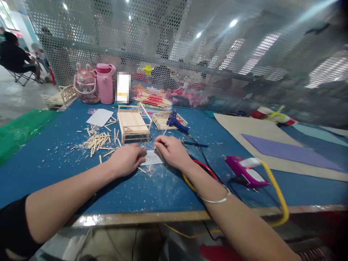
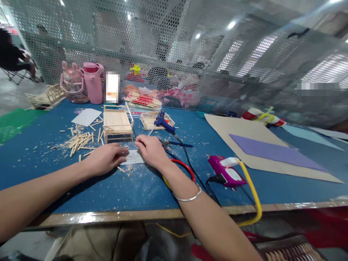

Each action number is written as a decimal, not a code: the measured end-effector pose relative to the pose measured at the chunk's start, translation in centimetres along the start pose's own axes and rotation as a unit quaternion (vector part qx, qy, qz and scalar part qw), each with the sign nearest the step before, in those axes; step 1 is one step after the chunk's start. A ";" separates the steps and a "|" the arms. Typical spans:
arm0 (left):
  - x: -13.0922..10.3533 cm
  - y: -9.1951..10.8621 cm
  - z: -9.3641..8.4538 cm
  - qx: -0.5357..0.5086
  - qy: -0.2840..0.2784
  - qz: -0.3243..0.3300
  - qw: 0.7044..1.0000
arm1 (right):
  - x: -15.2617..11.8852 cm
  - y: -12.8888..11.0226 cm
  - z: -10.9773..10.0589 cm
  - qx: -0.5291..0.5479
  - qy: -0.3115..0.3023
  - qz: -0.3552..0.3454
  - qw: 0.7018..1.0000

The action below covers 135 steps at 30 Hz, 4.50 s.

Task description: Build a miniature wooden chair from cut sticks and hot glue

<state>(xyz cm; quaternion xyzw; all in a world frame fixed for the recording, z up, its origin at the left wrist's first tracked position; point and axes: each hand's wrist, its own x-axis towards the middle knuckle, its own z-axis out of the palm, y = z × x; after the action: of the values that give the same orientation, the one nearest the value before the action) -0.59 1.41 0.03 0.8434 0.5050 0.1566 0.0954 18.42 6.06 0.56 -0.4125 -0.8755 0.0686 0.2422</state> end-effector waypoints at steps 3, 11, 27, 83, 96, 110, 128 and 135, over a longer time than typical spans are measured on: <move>-0.3 -0.6 -0.9 -0.077 0.204 -0.056 0.974 | -0.1 -0.2 -0.6 0.061 0.040 0.011 0.997; 1.2 -4.6 -0.7 -0.182 0.258 -0.177 0.932 | -0.3 -0.4 -0.9 0.138 0.057 0.004 0.989; -0.6 -0.9 -3.0 -0.364 0.268 -0.023 0.892 | 3.8 -5.5 -6.9 -0.002 0.166 -0.243 0.956; -0.6 0.0 -2.5 -0.526 0.269 -0.080 0.803 | 4.2 -6.1 -3.3 0.011 0.146 -0.253 0.956; 0.3 -0.7 -4.8 -0.475 0.227 -0.086 0.846 | 4.6 -5.3 -3.2 0.028 0.153 -0.219 0.963; -0.9 -0.3 -5.2 -0.403 0.106 -0.018 0.909 | 1.2 -5.5 -2.4 -0.062 0.251 -0.290 0.921; -1.0 0.0 -4.0 -0.266 0.200 0.086 0.939 | 0.8 -5.1 -2.1 0.079 0.237 -0.246 0.937; -1.1 0.5 -3.3 -0.263 0.227 0.064 0.935 | 0.9 -5.5 -2.2 0.104 0.255 -0.260 0.925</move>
<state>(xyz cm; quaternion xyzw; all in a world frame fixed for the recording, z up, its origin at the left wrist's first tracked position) -1.89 0.25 3.10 0.7606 0.3989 0.4771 0.1865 15.19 3.02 4.53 -0.1466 -0.8484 -0.0140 0.5084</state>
